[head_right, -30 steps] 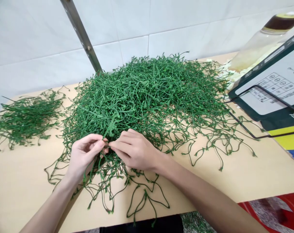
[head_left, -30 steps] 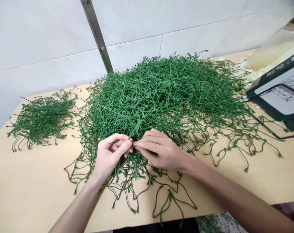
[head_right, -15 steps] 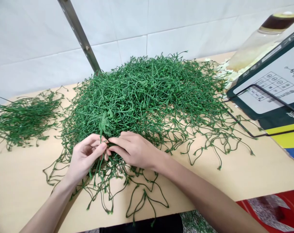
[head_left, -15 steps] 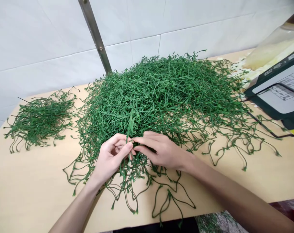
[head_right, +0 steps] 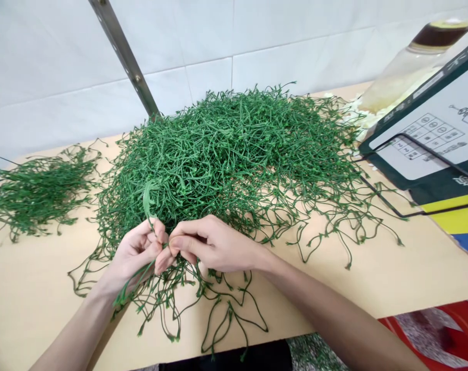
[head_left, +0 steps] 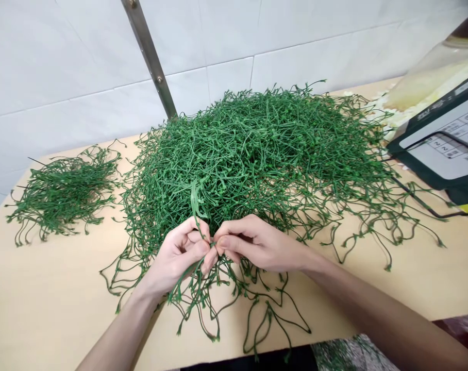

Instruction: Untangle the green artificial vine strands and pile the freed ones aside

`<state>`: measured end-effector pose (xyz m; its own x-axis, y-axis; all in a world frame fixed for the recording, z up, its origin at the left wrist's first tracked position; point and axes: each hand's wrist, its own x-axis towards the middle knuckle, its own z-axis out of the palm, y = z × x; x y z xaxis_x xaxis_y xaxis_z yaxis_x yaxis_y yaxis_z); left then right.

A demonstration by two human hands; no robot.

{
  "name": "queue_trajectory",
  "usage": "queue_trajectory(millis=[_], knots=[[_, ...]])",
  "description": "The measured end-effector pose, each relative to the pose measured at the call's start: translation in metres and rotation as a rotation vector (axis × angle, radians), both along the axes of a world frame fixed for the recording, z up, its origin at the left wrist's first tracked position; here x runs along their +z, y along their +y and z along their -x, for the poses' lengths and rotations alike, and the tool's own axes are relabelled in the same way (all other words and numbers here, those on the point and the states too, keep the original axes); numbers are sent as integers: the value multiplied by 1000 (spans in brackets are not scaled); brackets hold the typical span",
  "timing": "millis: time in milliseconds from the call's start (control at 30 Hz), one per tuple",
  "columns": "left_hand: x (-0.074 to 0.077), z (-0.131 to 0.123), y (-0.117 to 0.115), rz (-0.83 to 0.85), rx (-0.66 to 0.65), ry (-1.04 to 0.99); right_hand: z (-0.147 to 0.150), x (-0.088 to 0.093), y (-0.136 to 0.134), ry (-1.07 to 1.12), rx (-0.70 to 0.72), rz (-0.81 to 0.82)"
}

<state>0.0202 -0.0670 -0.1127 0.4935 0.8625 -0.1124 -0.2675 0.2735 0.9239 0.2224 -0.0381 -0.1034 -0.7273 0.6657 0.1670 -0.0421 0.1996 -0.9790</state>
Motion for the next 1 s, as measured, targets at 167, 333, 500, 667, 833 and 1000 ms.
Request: queue_trajectory(millis=[167,333,500,667,833,1000], knots=[[-5,-9,-4,-5,-128,-285,5,-8,0,281,186,298],[-4,-15,-5,-38,-218,-432,10,-20,-2,407,277,408],[6,-10,0,-140,-48,-456,3,-14,-1,575,184,323],[12,-3,9,-145,272,-217,-13,-2,14,524,-272,-71],[12,-1,11,-110,420,-57,-13,-5,20,280,-898,-428],[13,-6,8,-142,446,55,-5,-4,10,192,-962,-655]])
